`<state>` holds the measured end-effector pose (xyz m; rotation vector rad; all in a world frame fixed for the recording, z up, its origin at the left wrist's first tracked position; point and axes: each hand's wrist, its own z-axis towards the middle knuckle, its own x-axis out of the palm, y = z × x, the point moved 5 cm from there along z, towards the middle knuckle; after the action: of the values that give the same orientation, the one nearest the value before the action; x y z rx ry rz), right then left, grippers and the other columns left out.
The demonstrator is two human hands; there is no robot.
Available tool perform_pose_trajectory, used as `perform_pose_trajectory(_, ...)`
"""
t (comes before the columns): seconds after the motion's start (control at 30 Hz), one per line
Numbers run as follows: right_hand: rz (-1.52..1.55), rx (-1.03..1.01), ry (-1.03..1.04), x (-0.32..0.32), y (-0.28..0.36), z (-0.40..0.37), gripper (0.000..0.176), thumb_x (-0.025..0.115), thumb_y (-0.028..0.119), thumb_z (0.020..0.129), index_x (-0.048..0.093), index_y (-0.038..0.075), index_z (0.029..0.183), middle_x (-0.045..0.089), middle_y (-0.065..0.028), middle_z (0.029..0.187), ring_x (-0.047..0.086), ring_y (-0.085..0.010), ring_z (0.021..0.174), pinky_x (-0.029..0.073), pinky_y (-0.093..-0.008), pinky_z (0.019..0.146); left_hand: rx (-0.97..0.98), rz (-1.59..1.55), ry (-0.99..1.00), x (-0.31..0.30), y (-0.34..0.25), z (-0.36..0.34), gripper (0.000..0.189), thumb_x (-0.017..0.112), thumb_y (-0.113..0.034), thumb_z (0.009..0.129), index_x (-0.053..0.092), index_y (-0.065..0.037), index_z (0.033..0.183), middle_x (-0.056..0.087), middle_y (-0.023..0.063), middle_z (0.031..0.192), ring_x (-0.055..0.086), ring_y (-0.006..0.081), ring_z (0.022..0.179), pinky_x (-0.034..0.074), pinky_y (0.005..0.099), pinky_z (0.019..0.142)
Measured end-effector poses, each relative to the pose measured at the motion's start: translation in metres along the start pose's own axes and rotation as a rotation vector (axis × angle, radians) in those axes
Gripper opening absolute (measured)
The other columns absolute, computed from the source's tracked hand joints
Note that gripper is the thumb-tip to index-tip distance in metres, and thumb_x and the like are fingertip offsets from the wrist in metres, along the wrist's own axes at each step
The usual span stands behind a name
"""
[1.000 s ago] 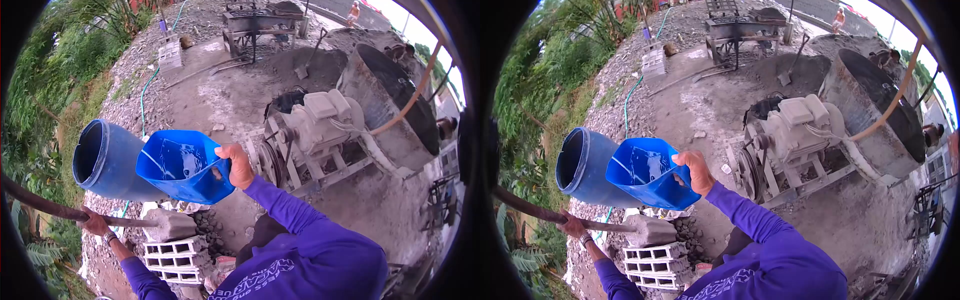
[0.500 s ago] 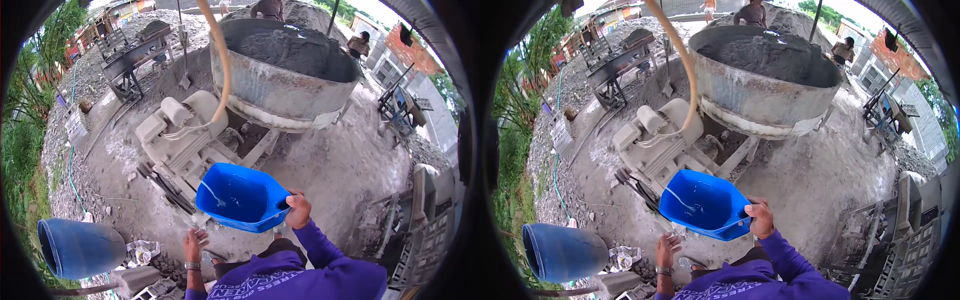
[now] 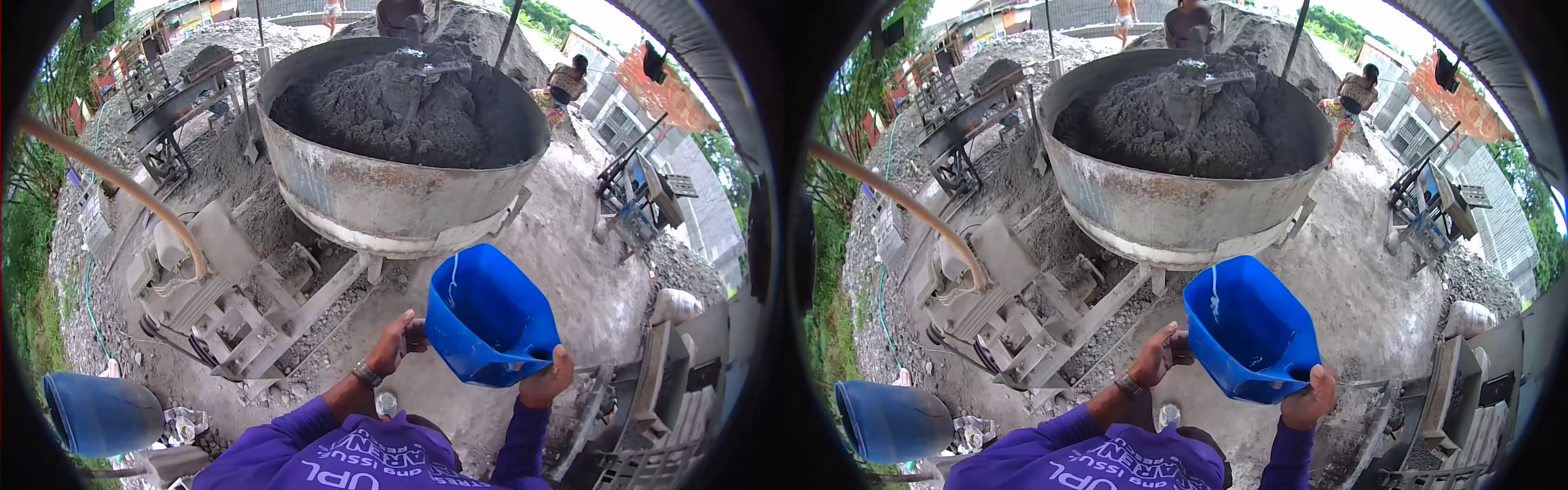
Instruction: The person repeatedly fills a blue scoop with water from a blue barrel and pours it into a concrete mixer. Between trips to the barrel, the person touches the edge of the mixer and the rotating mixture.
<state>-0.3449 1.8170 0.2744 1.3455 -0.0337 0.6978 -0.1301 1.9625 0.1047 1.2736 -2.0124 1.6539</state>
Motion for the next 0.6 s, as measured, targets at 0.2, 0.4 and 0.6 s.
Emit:
perform_pose_trajectory(0.2, 0.091, -0.024, -0.009, 0.066, 0.025, 0.178, 0.044, 0.049, 0.041, 0.099, 0.059, 0.002, 0.084, 0.062, -0.0133, 0.066, 0.056, -0.0247, 0.052, 0.045, -0.0359, 0.053, 0.211, 0.027, 0.162, 0.068, -0.133, 0.149, 0.058, 0.042, -0.049, 0.102, 0.062, 0.000, 0.123, 0.068, 0.0087, 0.115, 0.063, 0.0196, 0.100, 0.047, 0.0373, 0.092)
perform_pose_trajectory(0.4, -0.034, -0.020, 0.160, 0.184, 0.008, 0.368, 0.038, 0.065, 0.043, 0.093, 0.060, 0.005, 0.093, 0.060, -0.0084, 0.069, 0.056, -0.0164, 0.055, 0.044, -0.0286, 0.050, 0.994, 0.733, -0.266, 0.038, -0.308, 0.203, 0.032, 0.058, -0.018, 0.096, 0.062, 0.003, 0.120, 0.068, 0.0139, 0.109, 0.065, 0.0230, 0.101, 0.050, 0.0354, 0.089)
perform_pose_trajectory(0.6, -0.282, 0.060, 0.224, 0.308, -0.059, 0.537, 0.040, 0.071, 0.050, 0.088, 0.062, 0.010, 0.091, 0.059, -0.0035, 0.064, 0.053, -0.0105, 0.047, 0.042, -0.0224, 0.042, 1.289, 1.058, -0.756, -0.041, -0.379, 0.220, 0.029, 0.061, -0.005, 0.085, 0.064, 0.002, 0.113, 0.067, 0.0169, 0.102, 0.065, 0.0289, 0.092, 0.051, 0.0367, 0.084)
